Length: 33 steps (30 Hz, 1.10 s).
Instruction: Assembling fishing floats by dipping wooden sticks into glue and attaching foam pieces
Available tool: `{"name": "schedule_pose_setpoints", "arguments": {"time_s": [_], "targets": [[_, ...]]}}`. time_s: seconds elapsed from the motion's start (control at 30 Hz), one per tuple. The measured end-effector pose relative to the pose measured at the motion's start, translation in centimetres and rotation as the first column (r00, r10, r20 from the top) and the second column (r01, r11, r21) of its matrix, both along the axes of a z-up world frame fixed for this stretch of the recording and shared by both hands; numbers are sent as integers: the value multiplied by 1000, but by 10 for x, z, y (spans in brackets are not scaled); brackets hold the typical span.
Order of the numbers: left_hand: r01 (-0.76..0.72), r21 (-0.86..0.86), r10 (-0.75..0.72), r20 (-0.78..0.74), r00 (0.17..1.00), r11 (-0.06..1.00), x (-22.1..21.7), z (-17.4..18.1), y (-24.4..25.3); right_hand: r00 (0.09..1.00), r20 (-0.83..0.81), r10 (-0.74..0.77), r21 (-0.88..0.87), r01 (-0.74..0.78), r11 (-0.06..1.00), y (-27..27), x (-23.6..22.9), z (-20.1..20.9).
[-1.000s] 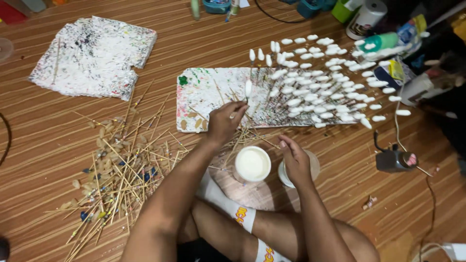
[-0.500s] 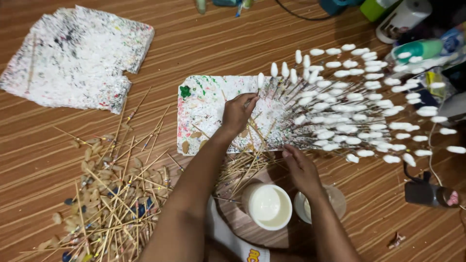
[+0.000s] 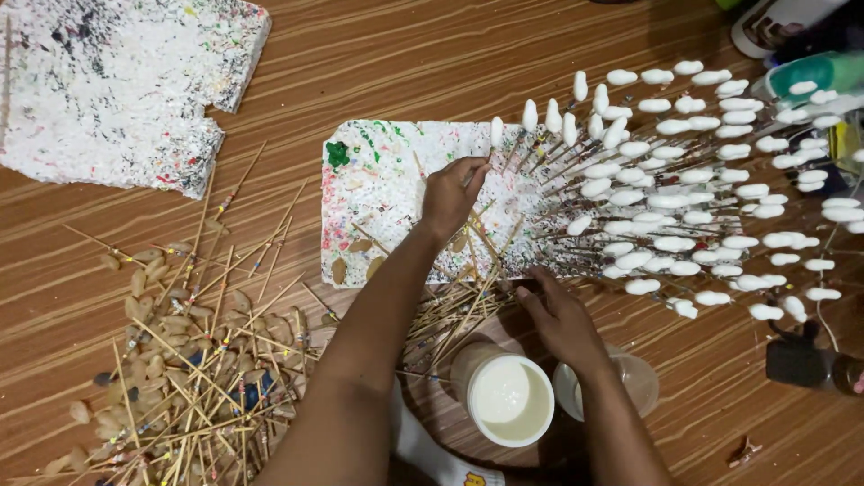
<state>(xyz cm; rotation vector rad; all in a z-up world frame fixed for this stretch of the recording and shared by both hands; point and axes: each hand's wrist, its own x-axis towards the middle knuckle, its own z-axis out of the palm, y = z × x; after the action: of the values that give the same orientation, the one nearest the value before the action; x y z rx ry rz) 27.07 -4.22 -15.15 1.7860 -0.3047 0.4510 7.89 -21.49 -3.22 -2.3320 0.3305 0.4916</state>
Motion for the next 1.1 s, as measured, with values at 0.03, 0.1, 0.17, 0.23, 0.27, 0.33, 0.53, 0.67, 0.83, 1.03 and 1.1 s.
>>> {"name": "schedule_pose_setpoints", "arguments": {"time_s": [0.03,0.1,0.17,0.23,0.27,0.33,0.53,0.67,0.83,1.03,1.1], "targets": [[1,0,-1,-1,1000,1000,1,-1,-1,1000,-1,-1,0,1,1000,1,1,3],[15,-15,-16,-11,1000,1000,1,-4,-1,1000,10,11,17,-11,1000,5,2,9],[19,0,-19,-19,1000,1000,-1,1,2,1000,12,6,27,-6,1000,5,1,7],[22,10,-22,-29,999,1000,-3,7,3,1000,12,2,32,-3,999,4,1,8],[44,14,-44,-44,998,999,-5,11,5,1000,-1,7,25,-7,1000,3,1,8],[66,17,-65,-62,996,998,-7,13,6,1000,-15,11,17,-11,1000,2,0,8],[54,44,-49,-97,994,998,-4,8,3,999,-15,31,-3,-31,1000,3,1,12],[44,99,-35,-91,995,994,-2,3,1,999,-18,39,-7,-39,999,-1,1,5],[30,159,-18,-80,997,987,4,-9,-2,999,-18,33,7,-33,999,-1,0,3],[34,188,-22,-64,998,982,6,-5,-3,999,-42,23,-3,-23,1000,-3,0,1],[34,213,-18,-75,997,976,8,-10,-3,1000,-9,12,6,-12,1000,-5,0,-2]]}}
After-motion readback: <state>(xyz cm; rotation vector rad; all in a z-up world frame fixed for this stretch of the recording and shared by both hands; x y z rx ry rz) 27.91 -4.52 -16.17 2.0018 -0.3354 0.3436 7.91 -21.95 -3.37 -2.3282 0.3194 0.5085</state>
